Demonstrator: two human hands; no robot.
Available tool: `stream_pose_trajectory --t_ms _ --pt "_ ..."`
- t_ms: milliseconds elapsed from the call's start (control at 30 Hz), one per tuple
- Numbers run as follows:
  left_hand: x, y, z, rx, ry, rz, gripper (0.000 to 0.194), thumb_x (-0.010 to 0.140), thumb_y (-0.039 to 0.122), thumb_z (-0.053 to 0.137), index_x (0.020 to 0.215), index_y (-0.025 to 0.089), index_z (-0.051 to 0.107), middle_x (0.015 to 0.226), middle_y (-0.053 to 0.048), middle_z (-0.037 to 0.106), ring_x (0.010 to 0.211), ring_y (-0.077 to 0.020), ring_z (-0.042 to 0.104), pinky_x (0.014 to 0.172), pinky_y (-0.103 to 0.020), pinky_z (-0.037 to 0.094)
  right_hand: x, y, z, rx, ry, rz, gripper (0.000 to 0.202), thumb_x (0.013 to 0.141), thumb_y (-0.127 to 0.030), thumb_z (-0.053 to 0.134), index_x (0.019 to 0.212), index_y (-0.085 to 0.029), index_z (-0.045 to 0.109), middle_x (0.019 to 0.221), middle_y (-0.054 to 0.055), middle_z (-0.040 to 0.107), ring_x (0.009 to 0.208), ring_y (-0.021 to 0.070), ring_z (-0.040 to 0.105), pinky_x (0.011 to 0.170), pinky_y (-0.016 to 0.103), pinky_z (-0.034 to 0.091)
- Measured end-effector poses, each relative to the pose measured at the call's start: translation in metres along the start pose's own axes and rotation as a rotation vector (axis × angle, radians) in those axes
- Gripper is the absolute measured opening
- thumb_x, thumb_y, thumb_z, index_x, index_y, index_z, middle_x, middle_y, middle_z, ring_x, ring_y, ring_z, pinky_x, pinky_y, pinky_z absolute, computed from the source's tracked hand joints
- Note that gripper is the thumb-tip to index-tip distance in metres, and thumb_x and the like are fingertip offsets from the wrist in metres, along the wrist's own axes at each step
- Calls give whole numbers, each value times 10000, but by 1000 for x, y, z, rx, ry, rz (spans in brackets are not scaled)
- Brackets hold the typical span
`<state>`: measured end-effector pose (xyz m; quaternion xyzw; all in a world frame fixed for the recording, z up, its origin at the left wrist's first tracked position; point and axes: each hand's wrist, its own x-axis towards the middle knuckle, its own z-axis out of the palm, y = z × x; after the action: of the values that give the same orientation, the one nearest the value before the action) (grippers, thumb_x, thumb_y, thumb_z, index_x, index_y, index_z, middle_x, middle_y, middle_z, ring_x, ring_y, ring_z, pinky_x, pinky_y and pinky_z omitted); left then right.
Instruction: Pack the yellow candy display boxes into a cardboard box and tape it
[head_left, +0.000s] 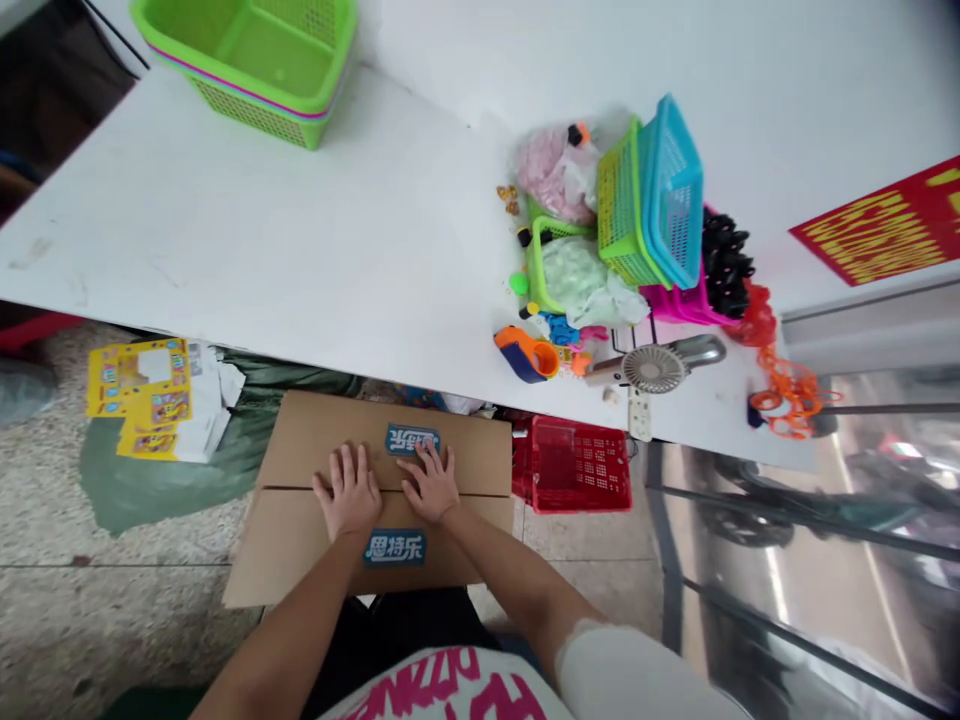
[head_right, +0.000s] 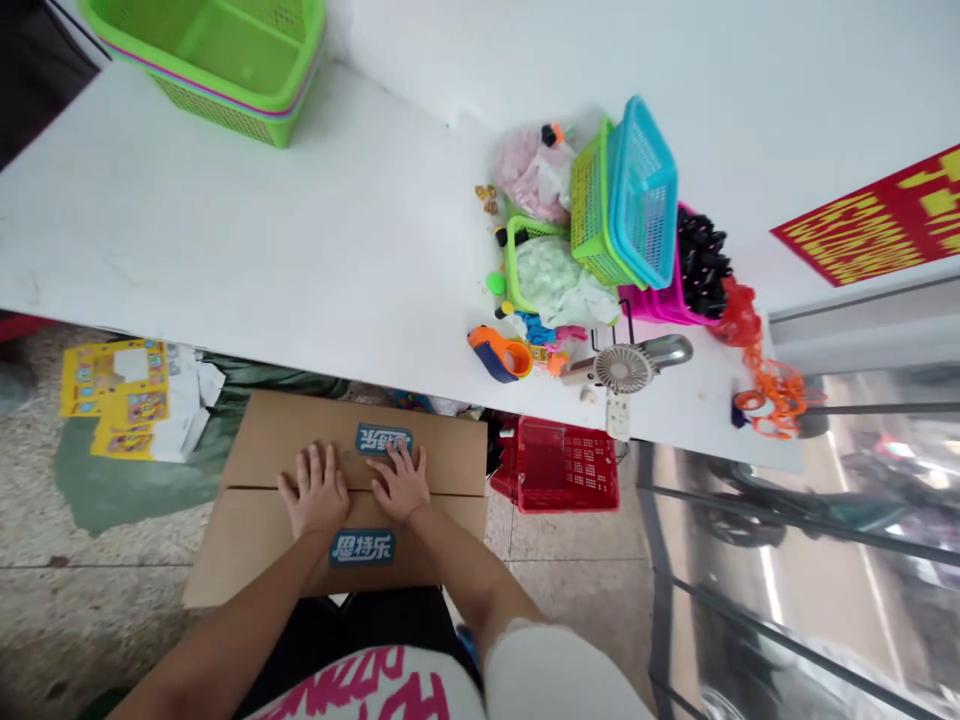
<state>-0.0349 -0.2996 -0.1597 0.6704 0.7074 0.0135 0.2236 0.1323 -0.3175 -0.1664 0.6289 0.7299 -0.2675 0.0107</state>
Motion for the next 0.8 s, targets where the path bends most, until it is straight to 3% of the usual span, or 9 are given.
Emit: stream_pose_trajectory --t_ms 100,200,233,300,400,500,600,733,800 --pt "-1 -3 4 8 19 17 558 989 312 277 1536 205 316 1622 -83 132 1511 -288 95 1188 -587 -81 13 29 -52 48 123 89 615 851 -509 587 1399 -248 489 1448 137 454 1377 316 362 1137 546 247" --pt "1 -8 5 -13 41 18 541 998 292 284 1533 218 311 1618 -87 155 1507 -288 121 1183 -601 -54 42 83 -139 -93 650 569 724 847 -503 598 1386 -56 414 1384 250 453 1333 341 366 1111 496 275" --pt "1 -8 5 -9 46 19 539 999 286 287 1535 221 301 1617 -87 154 1505 -287 129 1182 -604 -49 54 102 -168 -144 723 685 833 808 -529 649 1405 -21 367 1404 276 423 1359 359 325 1123 496 245" --pt "0 -8 6 15 55 19 541 1000 281 293 1539 226 285 1617 -87 149 1504 -285 136 1182 -605 -48 77 133 -215 -118 512 786 830 710 -510 754 1315 -26 458 1310 270 518 1309 383 397 1115 499 245" --pt "0 -8 7 62 74 32 546 1001 280 284 1544 222 269 1619 -91 142 1505 -286 134 1179 -607 -59 100 156 -246 34 161 767 678 661 -397 799 1197 -61 556 1205 231 603 1227 370 505 1060 455 332" --pt "0 -7 6 91 71 56 552 999 276 264 1547 212 262 1622 -99 127 1506 -295 123 1172 -612 -74 103 147 -245 139 117 715 504 613 -289 801 1042 -91 626 1098 181 655 1128 332 581 953 386 427" --pt "0 -6 2 108 60 55 560 996 268 245 1552 200 251 1625 -108 120 1507 -297 114 1168 -614 -72 83 111 -242 310 90 630 321 595 -265 773 850 -123 638 892 111 686 925 269 637 836 349 470" --pt "-7 -2 -16 138 48 51 577 980 222 173 1540 169 300 1617 -118 165 1499 -290 157 1176 -606 -11 5 44 -262 687 211 415 343 689 -456 649 866 -166 598 794 37 666 744 171 620 765 316 486" --pt "-13 1 -38 111 29 54 590 951 217 199 1508 171 385 1583 -140 280 1472 -307 248 1164 -615 109 -49 20 -280 1266 411 171 304 640 -421 643 833 -202 558 622 -36 572 582 137 556 728 325 471"
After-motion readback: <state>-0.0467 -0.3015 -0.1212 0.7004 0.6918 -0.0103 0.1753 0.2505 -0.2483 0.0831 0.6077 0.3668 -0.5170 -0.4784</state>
